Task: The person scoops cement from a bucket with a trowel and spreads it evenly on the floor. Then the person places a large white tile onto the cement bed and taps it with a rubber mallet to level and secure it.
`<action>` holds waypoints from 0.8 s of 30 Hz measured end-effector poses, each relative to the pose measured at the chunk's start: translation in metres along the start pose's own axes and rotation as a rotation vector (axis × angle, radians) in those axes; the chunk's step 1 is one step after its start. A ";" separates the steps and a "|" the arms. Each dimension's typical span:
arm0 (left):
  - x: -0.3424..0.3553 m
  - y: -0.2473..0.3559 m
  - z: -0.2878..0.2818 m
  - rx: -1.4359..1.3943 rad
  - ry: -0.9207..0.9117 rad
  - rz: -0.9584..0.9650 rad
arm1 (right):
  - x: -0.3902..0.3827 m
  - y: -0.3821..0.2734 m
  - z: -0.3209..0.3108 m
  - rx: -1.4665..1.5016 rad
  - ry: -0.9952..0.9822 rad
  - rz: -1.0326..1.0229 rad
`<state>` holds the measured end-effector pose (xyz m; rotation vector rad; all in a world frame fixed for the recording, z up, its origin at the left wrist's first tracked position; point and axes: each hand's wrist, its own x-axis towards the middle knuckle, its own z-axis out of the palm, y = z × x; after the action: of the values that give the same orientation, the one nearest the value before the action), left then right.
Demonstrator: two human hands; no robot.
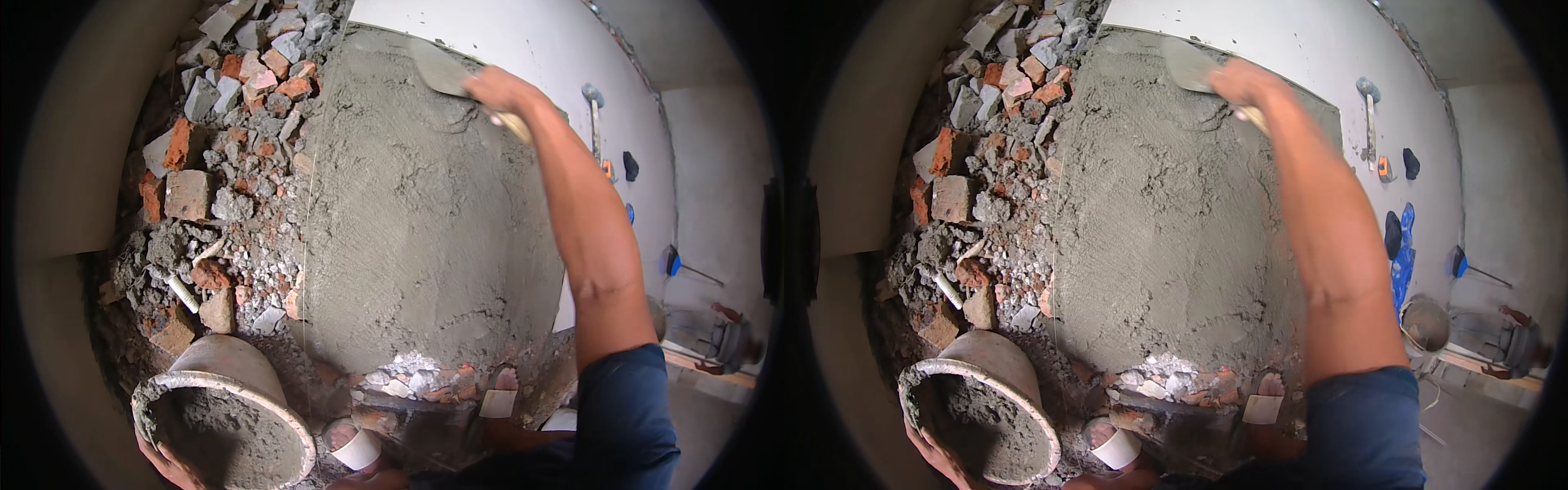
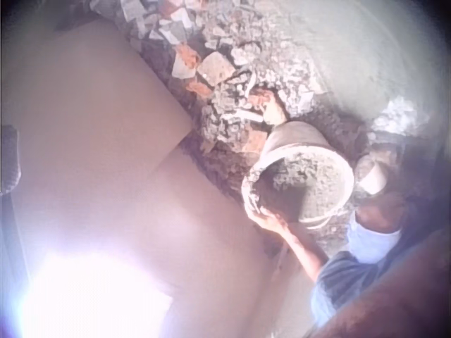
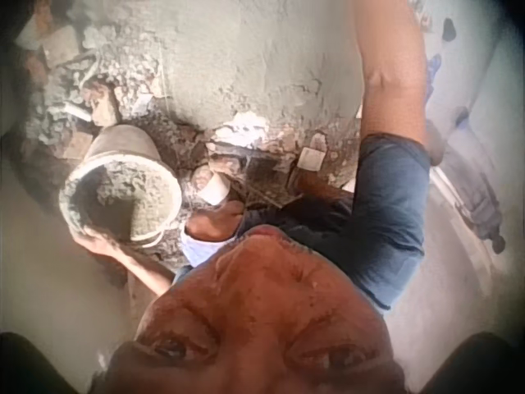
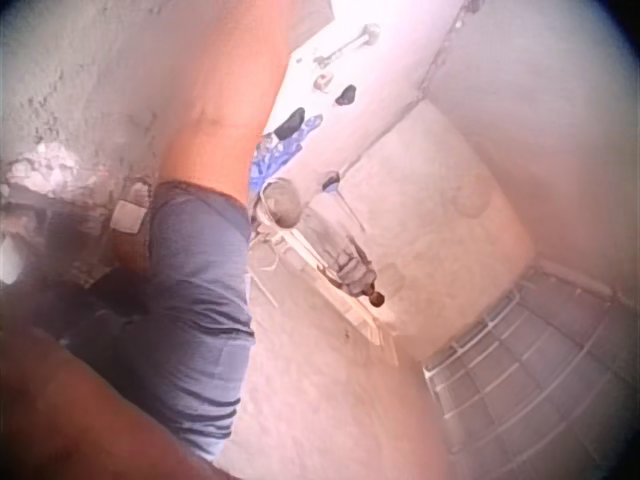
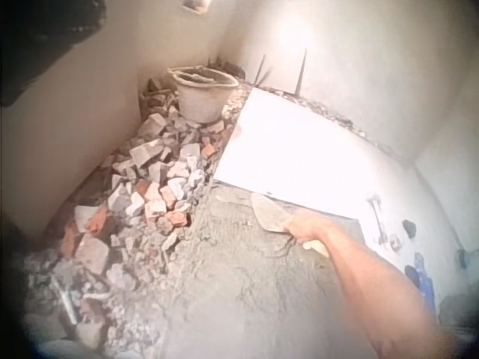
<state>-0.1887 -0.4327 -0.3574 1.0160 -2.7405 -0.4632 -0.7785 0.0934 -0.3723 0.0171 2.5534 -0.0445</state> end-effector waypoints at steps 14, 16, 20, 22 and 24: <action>0.000 0.023 -0.004 0.110 0.044 -0.081 | -0.049 0.070 -0.002 0.023 0.076 0.109; -0.002 0.020 -0.003 0.103 0.051 -0.085 | -0.075 0.074 0.003 -0.102 0.073 0.200; -0.003 0.020 -0.003 0.078 0.056 -0.094 | -0.098 0.045 0.038 -0.194 0.232 0.111; -0.002 0.022 -0.004 0.060 0.059 -0.082 | -0.091 0.038 0.049 -0.299 0.219 -0.062; -0.001 0.023 -0.007 0.055 0.054 -0.048 | -0.081 0.051 0.054 -0.231 0.228 0.097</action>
<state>-0.1992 -0.4172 -0.3429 1.0927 -2.7006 -0.3640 -0.6802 0.1420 -0.3743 0.0593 2.7651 0.3061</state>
